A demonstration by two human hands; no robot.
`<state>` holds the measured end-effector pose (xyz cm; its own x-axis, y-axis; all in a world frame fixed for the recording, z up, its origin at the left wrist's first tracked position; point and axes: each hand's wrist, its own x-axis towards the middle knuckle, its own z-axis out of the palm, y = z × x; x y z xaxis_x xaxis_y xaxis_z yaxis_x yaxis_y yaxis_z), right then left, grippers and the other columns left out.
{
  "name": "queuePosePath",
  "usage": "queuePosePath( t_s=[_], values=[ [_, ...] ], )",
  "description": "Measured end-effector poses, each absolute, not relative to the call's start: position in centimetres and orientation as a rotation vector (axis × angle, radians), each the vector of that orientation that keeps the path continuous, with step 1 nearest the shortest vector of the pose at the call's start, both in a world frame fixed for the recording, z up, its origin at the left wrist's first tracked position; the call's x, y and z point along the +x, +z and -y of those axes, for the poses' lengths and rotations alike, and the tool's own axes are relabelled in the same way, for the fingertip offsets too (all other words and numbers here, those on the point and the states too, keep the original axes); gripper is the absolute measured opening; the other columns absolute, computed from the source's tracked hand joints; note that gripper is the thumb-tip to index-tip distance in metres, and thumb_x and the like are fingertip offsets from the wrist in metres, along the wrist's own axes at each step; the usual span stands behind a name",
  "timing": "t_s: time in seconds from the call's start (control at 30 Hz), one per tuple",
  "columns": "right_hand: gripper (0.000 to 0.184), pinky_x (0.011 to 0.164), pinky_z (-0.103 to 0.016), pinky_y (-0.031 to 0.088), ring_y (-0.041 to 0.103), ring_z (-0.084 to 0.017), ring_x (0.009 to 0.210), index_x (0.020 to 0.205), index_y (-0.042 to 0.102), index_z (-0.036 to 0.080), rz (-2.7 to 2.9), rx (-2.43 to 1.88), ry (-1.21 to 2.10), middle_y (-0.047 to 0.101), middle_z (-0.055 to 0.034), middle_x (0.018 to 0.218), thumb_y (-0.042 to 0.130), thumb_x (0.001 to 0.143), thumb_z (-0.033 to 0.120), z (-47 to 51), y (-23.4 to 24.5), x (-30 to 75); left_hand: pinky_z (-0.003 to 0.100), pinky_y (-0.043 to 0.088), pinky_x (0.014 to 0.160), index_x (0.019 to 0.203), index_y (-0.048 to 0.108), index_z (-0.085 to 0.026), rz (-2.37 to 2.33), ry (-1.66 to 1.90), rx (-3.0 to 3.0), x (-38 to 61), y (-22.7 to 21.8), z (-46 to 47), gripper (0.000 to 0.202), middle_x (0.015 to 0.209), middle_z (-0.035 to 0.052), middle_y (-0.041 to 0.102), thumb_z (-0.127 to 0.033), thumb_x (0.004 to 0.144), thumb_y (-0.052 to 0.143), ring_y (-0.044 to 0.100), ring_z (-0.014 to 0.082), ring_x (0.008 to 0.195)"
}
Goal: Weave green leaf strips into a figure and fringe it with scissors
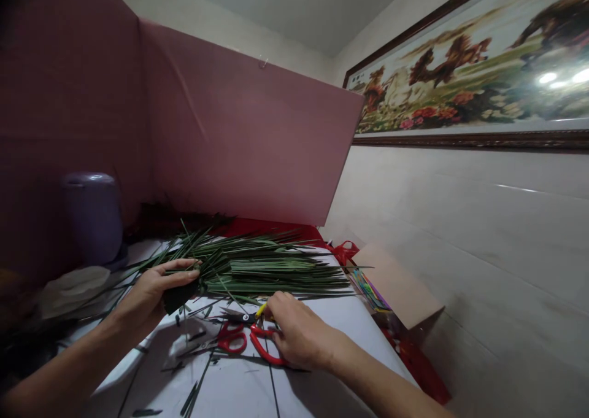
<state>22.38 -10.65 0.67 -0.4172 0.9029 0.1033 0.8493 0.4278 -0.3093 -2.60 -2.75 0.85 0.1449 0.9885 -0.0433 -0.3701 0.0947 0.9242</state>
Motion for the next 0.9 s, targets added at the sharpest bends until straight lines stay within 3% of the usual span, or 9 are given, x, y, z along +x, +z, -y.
queuePosePath(
  t_s=[0.13, 0.33, 0.5, 0.6, 0.7, 0.9],
  values=[
    [0.026, 0.072, -0.026, 0.039, 0.05, -0.017, 0.084, 0.096, 0.05, 0.018, 2.493, -1.499, 0.337, 0.054, -0.0071, 0.096, 0.05, 0.072, 0.008, 10.4, 0.8, 22.3, 0.019, 0.047, 0.049, 0.081, 0.066, -0.014, -0.823, 1.151, 0.949, -2.7, 0.8, 2.9, 0.024, 0.061, -0.0001, 0.065, -0.014, 0.059, 0.075, 0.059, 0.0099, 0.051],
    [0.041, 0.062, -0.025, 0.038, 0.052, -0.017, 0.077, 0.1, 0.047, 0.017, 2.484, -1.596, 0.35, 0.055, -0.0057, 0.091, 0.052, 0.061, 0.007, 10.1, 1.2, 22.1, 0.019, 0.045, 0.046, 0.082, 0.065, -0.015, -0.815, 1.094, 0.955, -2.7, 0.6, 3.1, 0.025, 0.058, -0.0016, 0.062, -0.014, 0.059, 0.075, 0.056, 0.009, 0.048],
    [0.063, 0.078, -0.03, 0.042, 0.054, -0.021, 0.092, 0.123, 0.04, 0.018, 2.437, -1.486, 0.351, 0.057, -0.0089, 0.107, 0.054, 0.063, 0.008, 9.8, 1.9, 23.8, 0.019, 0.044, 0.047, 0.081, 0.065, -0.016, -0.831, 1.09, 0.988, -2.5, 0.9, 3.4, 0.026, 0.057, -0.0009, 0.064, -0.016, 0.057, 0.075, 0.057, 0.0103, 0.048],
    [0.055, 0.083, -0.035, 0.042, 0.055, -0.022, 0.095, 0.122, 0.047, 0.02, 2.368, -1.517, 0.267, 0.059, -0.0088, 0.107, 0.057, 0.069, 0.014, 9.9, 3.0, 25.5, 0.02, 0.042, 0.047, 0.08, 0.066, -0.016, -0.842, 1.09, 1.025, -2.2, 1.1, 3.6, 0.027, 0.056, -0.0002, 0.065, -0.017, 0.056, 0.076, 0.058, 0.0112, 0.049],
    [0.039, 0.077, -0.034, 0.045, 0.057, -0.02, 0.088, 0.114, 0.055, 0.022, 2.233, -1.511, 0.222, 0.059, -0.0077, 0.103, 0.058, 0.075, 0.021, 10.5, 4.7, 26.5, 0.021, 0.042, 0.05, 0.079, 0.066, -0.017, -0.853, 1.071, 1.086, -2.0, 1.3, 3.9, 0.025, 0.061, 0.0006, 0.066, -0.018, 0.056, 0.076, 0.058, 0.012, 0.052],
    [0.041, 0.075, -0.031, 0.045, 0.057, -0.018, 0.086, 0.114, 0.055, 0.025, 2.244, -1.389, 0.234, 0.058, -0.0056, 0.102, 0.062, 0.074, 0.021, 12.0, 7.7, 25.1, 0.02, 0.039, 0.056, 0.076, 0.068, -0.018, -0.9, 1.023, 1.332, -1.9, 0.9, 4.2, 0.021, 0.07, -0.0005, 0.064, -0.024, 0.058, 0.076, 0.055, 0.0115, 0.061]
  ],
)
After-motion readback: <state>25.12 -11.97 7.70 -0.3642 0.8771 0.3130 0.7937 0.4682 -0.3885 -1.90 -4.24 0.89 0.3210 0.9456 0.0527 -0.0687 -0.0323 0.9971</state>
